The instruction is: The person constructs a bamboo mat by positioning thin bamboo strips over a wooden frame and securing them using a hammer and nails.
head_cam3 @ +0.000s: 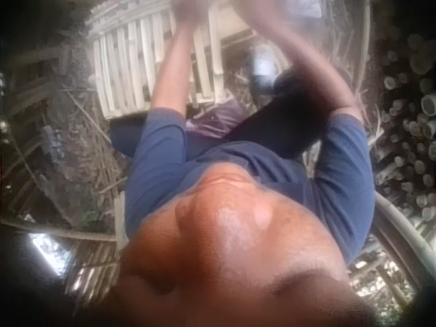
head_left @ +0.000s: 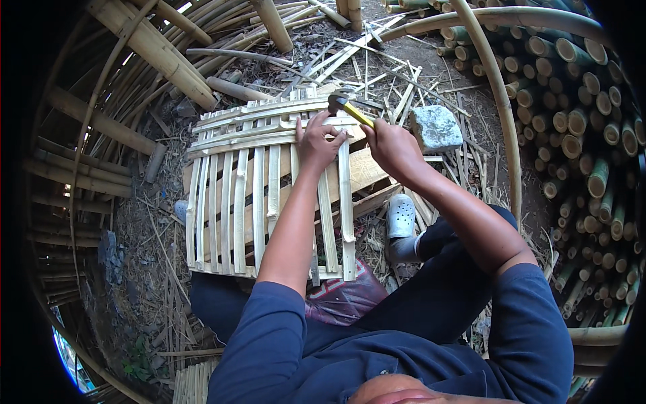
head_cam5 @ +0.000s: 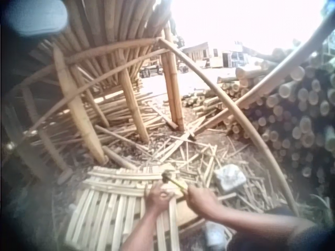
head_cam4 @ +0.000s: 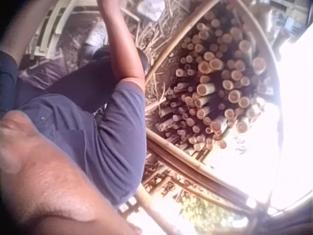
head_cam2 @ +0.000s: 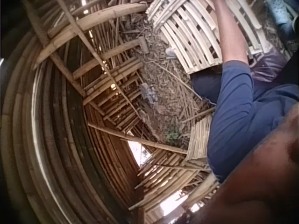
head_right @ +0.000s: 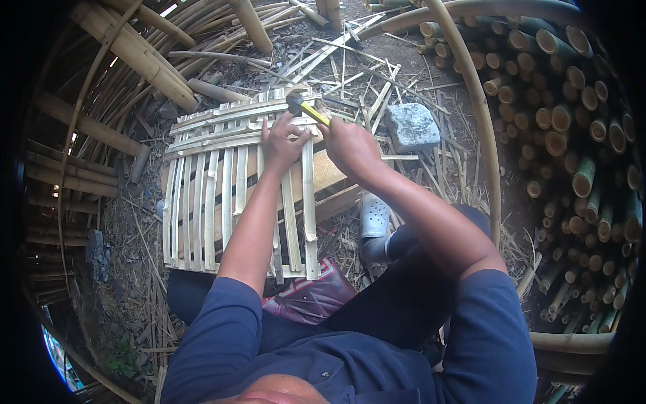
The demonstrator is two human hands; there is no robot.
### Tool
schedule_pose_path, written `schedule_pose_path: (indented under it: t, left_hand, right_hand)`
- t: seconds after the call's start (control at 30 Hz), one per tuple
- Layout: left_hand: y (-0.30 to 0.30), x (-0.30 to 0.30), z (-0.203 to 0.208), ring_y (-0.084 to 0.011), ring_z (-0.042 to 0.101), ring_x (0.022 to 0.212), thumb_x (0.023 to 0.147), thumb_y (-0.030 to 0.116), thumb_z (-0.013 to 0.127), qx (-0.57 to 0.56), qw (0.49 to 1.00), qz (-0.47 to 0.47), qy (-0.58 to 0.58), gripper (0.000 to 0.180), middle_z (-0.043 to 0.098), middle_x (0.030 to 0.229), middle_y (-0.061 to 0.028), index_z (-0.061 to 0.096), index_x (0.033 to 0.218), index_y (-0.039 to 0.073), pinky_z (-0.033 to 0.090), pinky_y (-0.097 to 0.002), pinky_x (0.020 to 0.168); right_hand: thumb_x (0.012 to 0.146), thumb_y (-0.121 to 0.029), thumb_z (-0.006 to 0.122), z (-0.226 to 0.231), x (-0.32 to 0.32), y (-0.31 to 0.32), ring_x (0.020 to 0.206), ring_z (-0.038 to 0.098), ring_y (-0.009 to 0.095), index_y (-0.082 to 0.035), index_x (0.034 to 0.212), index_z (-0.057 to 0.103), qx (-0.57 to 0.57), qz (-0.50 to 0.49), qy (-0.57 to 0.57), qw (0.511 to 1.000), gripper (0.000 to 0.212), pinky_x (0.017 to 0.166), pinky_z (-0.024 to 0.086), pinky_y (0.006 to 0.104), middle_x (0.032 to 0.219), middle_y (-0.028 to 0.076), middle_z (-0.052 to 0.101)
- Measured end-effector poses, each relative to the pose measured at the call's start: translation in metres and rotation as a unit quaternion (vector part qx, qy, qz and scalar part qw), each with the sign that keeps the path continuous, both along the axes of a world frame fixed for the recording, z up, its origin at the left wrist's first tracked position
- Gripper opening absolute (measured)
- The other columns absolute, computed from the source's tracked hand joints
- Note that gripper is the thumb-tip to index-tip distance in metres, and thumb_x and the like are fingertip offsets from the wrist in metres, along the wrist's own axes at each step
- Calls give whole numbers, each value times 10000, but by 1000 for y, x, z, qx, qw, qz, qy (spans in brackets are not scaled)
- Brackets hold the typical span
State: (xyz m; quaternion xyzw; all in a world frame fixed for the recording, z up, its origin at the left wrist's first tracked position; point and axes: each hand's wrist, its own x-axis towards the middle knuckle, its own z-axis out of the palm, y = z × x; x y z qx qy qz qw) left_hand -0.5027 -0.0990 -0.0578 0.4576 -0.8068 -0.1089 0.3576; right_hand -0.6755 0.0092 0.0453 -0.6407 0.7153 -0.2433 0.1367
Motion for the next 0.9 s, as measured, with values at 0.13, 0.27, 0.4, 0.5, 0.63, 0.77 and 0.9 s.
schedule_pose_path:
  t: [0.13, 0.27, 0.4, 0.5, 0.63, 0.77, 0.9]
  left_hand:
    - [-2, -1, -3, -217, 520, 1353, 836, 372, 787, 4, 1000, -1, 3, 280, 622, 1389, -68, 720, 714, 129, 137, -526, 1240]
    - [-1, -6, -4, -203, 509, 1361, 846, 369, 778, 2, 1000, -7, -9, 274, 622, 1393, -9, 710, 703, 145, 137, -512, 1243]
    - [-2, 0, -1, -194, 502, 1367, 849, 368, 773, 7, 1000, -11, 0, 261, 613, 1407, -2, 721, 723, 146, 121, -505, 1247]
    - [-1, -4, 1, -207, 523, 1348, 805, 357, 808, 10, 1000, -6, 6, 251, 632, 1380, -37, 725, 713, 138, 147, -535, 1236]
    - [-5, 2, -4, -208, 534, 1336, 804, 365, 808, -6, 1000, 4, 4, 234, 638, 1368, -40, 744, 732, 152, 156, -528, 1237]
    - [-3, -2, -1, -217, 554, 1312, 796, 375, 815, 4, 1000, -14, 26, 262, 642, 1358, -42, 731, 725, 137, 167, -528, 1234]
    - [-3, -8, 0, -182, 538, 1317, 829, 385, 791, -13, 1000, -26, 0, 280, 626, 1373, 18, 741, 737, 125, 155, -487, 1244]
  right_hand:
    - [1053, -369, 488, -20, -2, 0, 671, 649, 476, -18, 955, 629, -26, -10, 30, 999, 391, 629, 499, 573, 695, 244, 651]
    - [1051, -381, 488, -39, -8, 1, 681, 656, 472, -6, 932, 631, 4, -14, 35, 999, 419, 640, 507, 576, 695, 248, 655]
    - [1052, -381, 494, -13, 3, 5, 671, 652, 471, -10, 926, 598, -63, -27, 4, 998, 405, 631, 506, 580, 674, 243, 644]
    - [1048, -372, 506, -43, -7, 3, 656, 646, 477, -17, 953, 610, -9, 15, 53, 998, 382, 608, 500, 579, 662, 238, 639]
    - [1043, -376, 515, -37, 2, 2, 643, 637, 479, -11, 942, 603, -11, 5, 29, 1000, 389, 581, 482, 579, 678, 246, 643]
    - [1044, -364, 523, -28, 3, 6, 628, 634, 472, -18, 906, 577, -107, -14, 8, 994, 377, 567, 479, 572, 645, 238, 627]
    - [1049, -377, 503, -51, -6, 6, 640, 633, 480, -13, 922, 585, -26, 20, 46, 998, 394, 607, 486, 581, 650, 240, 625]
